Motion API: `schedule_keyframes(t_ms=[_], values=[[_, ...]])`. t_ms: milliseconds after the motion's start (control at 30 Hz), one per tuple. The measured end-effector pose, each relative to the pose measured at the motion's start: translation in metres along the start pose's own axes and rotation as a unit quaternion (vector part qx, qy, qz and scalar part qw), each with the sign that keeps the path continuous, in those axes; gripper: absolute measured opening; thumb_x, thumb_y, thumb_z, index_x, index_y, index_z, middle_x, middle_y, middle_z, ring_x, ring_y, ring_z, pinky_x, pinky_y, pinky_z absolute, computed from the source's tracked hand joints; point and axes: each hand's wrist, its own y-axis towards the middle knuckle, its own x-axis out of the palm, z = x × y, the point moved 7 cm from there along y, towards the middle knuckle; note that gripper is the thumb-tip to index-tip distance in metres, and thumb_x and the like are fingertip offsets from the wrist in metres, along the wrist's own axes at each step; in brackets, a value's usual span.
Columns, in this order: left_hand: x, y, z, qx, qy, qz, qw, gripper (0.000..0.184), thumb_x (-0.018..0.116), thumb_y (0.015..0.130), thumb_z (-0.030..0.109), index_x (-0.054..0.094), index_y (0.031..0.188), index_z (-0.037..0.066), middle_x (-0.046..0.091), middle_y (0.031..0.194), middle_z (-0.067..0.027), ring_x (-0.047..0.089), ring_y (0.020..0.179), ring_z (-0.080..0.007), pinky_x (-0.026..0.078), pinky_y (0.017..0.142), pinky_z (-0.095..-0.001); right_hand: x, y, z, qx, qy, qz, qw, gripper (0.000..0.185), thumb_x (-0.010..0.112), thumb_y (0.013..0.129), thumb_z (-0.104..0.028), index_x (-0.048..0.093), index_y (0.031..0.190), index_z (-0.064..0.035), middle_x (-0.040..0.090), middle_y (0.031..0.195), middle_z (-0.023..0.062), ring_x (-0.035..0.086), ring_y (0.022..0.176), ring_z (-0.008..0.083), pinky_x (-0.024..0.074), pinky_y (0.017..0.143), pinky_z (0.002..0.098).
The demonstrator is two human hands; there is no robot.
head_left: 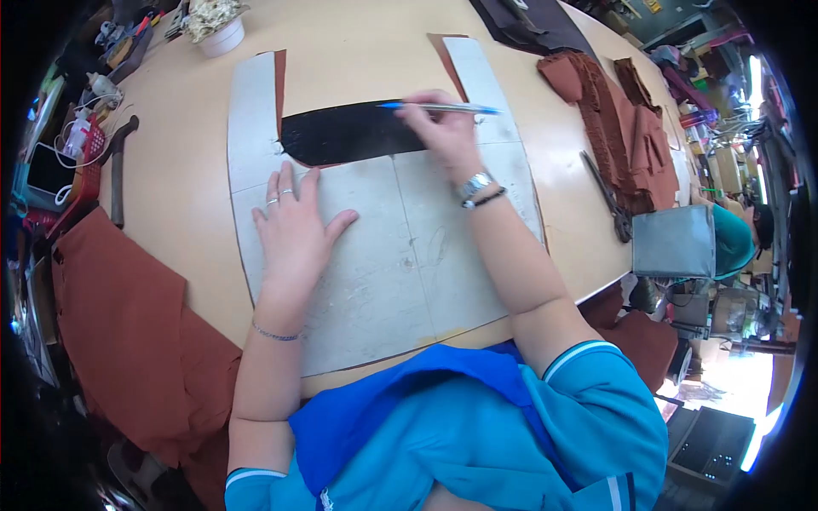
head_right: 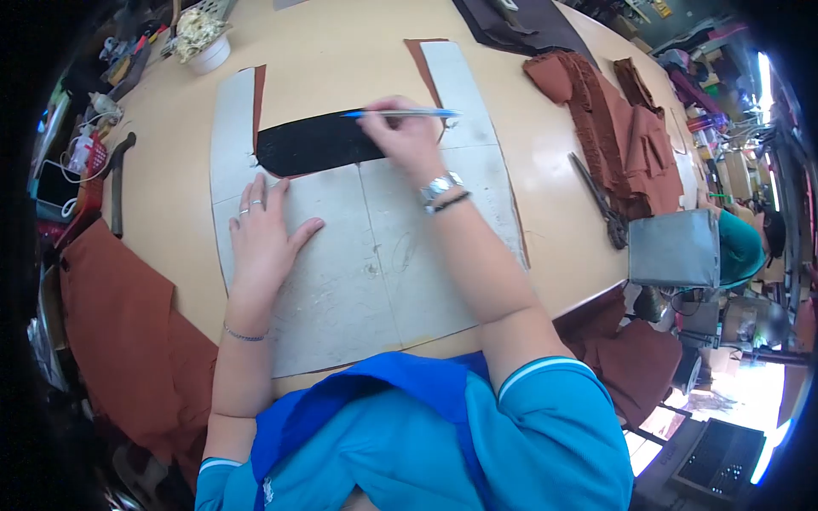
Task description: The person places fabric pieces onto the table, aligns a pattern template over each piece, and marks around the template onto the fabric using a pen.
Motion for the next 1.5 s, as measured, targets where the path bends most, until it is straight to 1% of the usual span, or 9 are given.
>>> schedule_keyframes(t_ms=[67, 200, 1000, 1100, 1167, 1267, 1333, 1400, 1500], values=[[0.005, 0.001, -0.002, 0.001, 0.0, -0.004, 1.0, 0.081, 0.067, 0.079, 0.058, 0.043, 0.14, 0.012, 0.031, 0.152, -0.0196, 0.028, 0.141, -0.0347, 0.032, 0.102, -0.0672, -0.064, -0.004, 0.018, -0.008, -0.068, 0.071, 0.995, 0.013, 0.067, 0.087, -0.013, 0.066, 0.093, -0.0011, 0.07, 0.081, 0.0065, 0.066, 0.074, 0.0094, 0.0524, 0.065, 0.0236], [-0.001, -0.001, 0.002, 0.008, 0.012, 0.013, 1.0, 0.074, 0.068, 0.081, 0.053, 0.047, 0.138, 0.01, 0.037, 0.147, -0.022, 0.033, 0.139, -0.0365, 0.035, 0.102, -0.0604, -0.132, -0.015, 0.035, -0.022, -0.112, 0.114, 0.987, 0.01, 0.064, 0.086, -0.011, 0.064, 0.086, -0.0013, 0.065, 0.076, 0.0014, 0.058, 0.069, 0.0057, 0.0474, 0.063, 0.0217], [-0.001, -0.002, 0.001, 0.007, 0.008, 0.008, 1.0, 0.074, 0.067, 0.082, 0.053, 0.045, 0.139, 0.011, 0.035, 0.149, -0.0205, 0.031, 0.14, -0.0368, 0.033, 0.103, -0.0609, -0.128, -0.018, 0.026, -0.021, -0.185, 0.121, 0.975, 0.009, 0.064, 0.082, -0.011, 0.063, 0.082, -0.0011, 0.063, 0.072, 0.0008, 0.056, 0.064, 0.0056, 0.0457, 0.059, 0.0213], [0.0, -0.002, 0.001, 0.006, 0.006, 0.006, 1.0, 0.074, 0.067, 0.082, 0.052, 0.045, 0.139, 0.012, 0.035, 0.149, -0.0198, 0.031, 0.14, -0.0363, 0.033, 0.103, -0.0613, -0.132, -0.016, 0.035, -0.031, -0.17, 0.116, 0.978, 0.008, 0.063, 0.083, -0.009, 0.062, 0.084, -0.0015, 0.063, 0.073, 0.0012, 0.056, 0.064, 0.0065, 0.0457, 0.058, 0.021], [0.0, -0.002, -0.001, 0.007, 0.008, 0.017, 1.0, 0.073, 0.068, 0.082, 0.052, 0.045, 0.139, 0.012, 0.035, 0.149, -0.0193, 0.033, 0.139, -0.036, 0.033, 0.103, -0.062, -0.141, -0.014, 0.042, -0.023, -0.056, 0.148, 0.987, 0.006, 0.062, 0.085, -0.008, 0.061, 0.086, -0.0022, 0.063, 0.075, 0.0018, 0.056, 0.064, 0.0069, 0.0458, 0.058, 0.0212], [-0.012, 0.0, 0.006, 0.064, -0.074, 0.029, 0.995, 0.064, 0.068, 0.084, 0.048, 0.05, 0.135, 0.012, 0.042, 0.145, -0.019, 0.038, 0.136, -0.0346, 0.034, 0.106, -0.055, -0.15, -0.01, 0.05, 0.009, 0.022, 0.145, 0.989, 0.005, 0.061, 0.089, -0.008, 0.06, 0.092, -0.0036, 0.061, 0.077, 0.003, 0.055, 0.064, 0.0077, 0.0455, 0.056, 0.0214], [-0.049, -0.008, 0.031, 0.173, -0.392, 0.026, 0.903, 0.058, 0.068, 0.084, 0.045, 0.055, 0.127, 0.008, 0.051, 0.136, -0.0162, 0.046, 0.13, -0.0312, 0.035, 0.107, -0.0449, -0.152, -0.007, 0.058, 0.03, 0.025, 0.149, 0.988, 0.006, 0.061, 0.089, -0.008, 0.06, 0.092, -0.0031, 0.059, 0.075, 0.0025, 0.054, 0.063, 0.0081, 0.0449, 0.056, 0.021], [-0.104, -0.04, 0.065, 0.273, -0.678, -0.108, 0.674, 0.07, 0.072, 0.077, 0.055, 0.058, 0.119, 0.001, 0.056, 0.125, -0.0152, 0.052, 0.118, -0.0254, 0.035, 0.106, -0.0386, -0.149, -0.009, 0.053, 0.018, 0.04, 0.14, 0.989, 0.004, 0.062, 0.09, -0.007, 0.061, 0.091, -0.0032, 0.059, 0.075, 0.0023, 0.054, 0.063, 0.0084, 0.0439, 0.056, 0.0211], [-0.151, -0.094, 0.097, 0.353, -0.804, -0.23, 0.419, 0.069, 0.072, 0.077, 0.054, 0.058, 0.118, 0.001, 0.057, 0.123, -0.0155, 0.053, 0.116, -0.0259, 0.036, 0.104, -0.0387, -0.158, -0.005, 0.064, 0.035, 0.001, 0.149, 0.988, 0.008, 0.062, 0.09, -0.009, 0.063, 0.095, -0.0023, 0.061, 0.077, 0.0031, 0.054, 0.064, 0.0078, 0.044, 0.058, 0.0213]])
